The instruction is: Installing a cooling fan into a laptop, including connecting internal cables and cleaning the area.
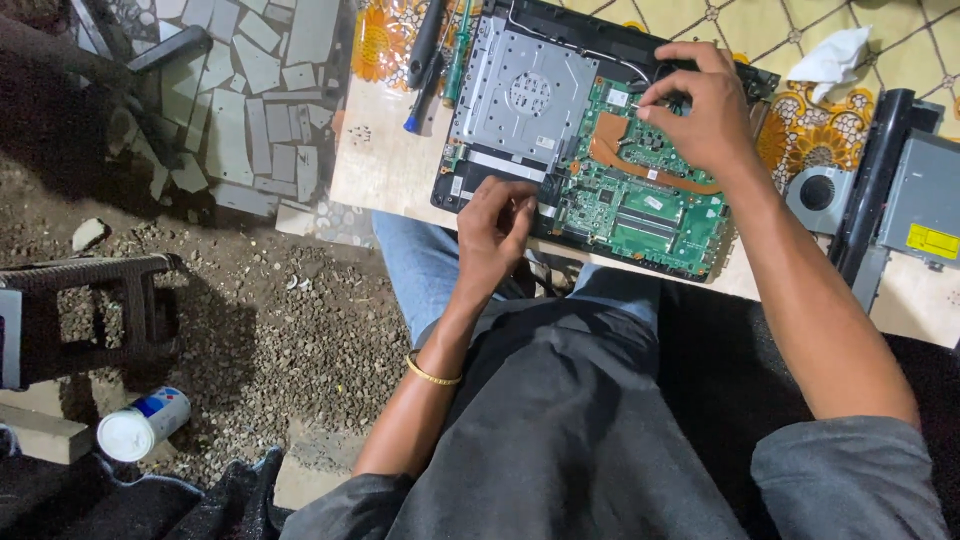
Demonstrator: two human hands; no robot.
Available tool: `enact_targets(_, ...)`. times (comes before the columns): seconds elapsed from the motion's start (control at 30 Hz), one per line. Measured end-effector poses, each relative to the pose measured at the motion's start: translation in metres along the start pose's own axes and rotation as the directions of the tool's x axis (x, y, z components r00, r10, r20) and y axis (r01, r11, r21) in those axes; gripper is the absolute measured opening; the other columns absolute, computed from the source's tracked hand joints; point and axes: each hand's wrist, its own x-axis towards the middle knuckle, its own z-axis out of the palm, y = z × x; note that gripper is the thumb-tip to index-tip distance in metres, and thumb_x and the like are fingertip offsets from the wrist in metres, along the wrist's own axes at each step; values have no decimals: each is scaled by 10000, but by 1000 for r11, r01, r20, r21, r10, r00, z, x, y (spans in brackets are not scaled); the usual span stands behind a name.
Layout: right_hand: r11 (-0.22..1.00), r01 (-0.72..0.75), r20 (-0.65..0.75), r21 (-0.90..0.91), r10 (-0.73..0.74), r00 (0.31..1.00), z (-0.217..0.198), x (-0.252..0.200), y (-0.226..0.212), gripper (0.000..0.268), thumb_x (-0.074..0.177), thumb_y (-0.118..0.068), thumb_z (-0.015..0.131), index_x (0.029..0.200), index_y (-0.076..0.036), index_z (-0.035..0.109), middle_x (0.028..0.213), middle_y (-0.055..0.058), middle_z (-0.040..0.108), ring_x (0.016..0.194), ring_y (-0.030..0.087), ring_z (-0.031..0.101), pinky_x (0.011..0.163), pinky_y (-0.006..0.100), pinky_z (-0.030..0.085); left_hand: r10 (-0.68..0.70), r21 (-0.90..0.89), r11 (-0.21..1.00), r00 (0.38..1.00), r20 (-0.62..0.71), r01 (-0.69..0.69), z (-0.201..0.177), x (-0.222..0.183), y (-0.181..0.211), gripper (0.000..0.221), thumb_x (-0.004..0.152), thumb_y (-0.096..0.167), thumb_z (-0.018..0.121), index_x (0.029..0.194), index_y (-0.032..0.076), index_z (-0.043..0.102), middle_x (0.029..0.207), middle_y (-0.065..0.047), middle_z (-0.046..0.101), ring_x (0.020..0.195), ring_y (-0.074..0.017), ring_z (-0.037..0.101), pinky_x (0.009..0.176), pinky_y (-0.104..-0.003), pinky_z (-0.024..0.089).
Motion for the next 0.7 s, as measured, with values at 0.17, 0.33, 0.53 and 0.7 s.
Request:
enact_targets(0.17,1000,-10,7,25,10,1000,0,0,-6,139,930,-9,916,1024,-83,844,1529,109,658,1408,333,549,1153,479,464,4,12,1000,1000,-10,-4,0,0,0,151,959,1,720,1100,-1,776,862,-22,563,693,-122,492,619,-268,418)
enact_targets(0.33,999,42,-65,0,-42,997,9,-1,1,122,956,-40,930,1031,-120,877,1467,91,723,1353,316,601,1197,494,461,2,14,1000,1000,-6,-2,0,1,1,144,957,-9,712,1089,-7,771,871,-22,573,694,-117,492,619,-267,417)
enact_targets(0.53,999,23,-107,-40,-27,994,19,11,29,139,931,-94,996,909,-118,861,1364,58,777,1239,264,671,1123,421,501,-5,2,1000,1000,4,5,1,1,1,150,960,-21,711,1098,-8,769,875,-17,565,687,-107,478,604,-258,400)
enact_targets(0.7,997,-50,-16,-57,50,999,16,20,28,126,887,-95,998,939,-107,884,1376,37,746,1227,248,627,1018,409,543,-4,5,1000,1000,4,4,0,1,1,162,971,-27,714,1120,-5,774,872,-14,553,684,-106,469,608,-257,401)
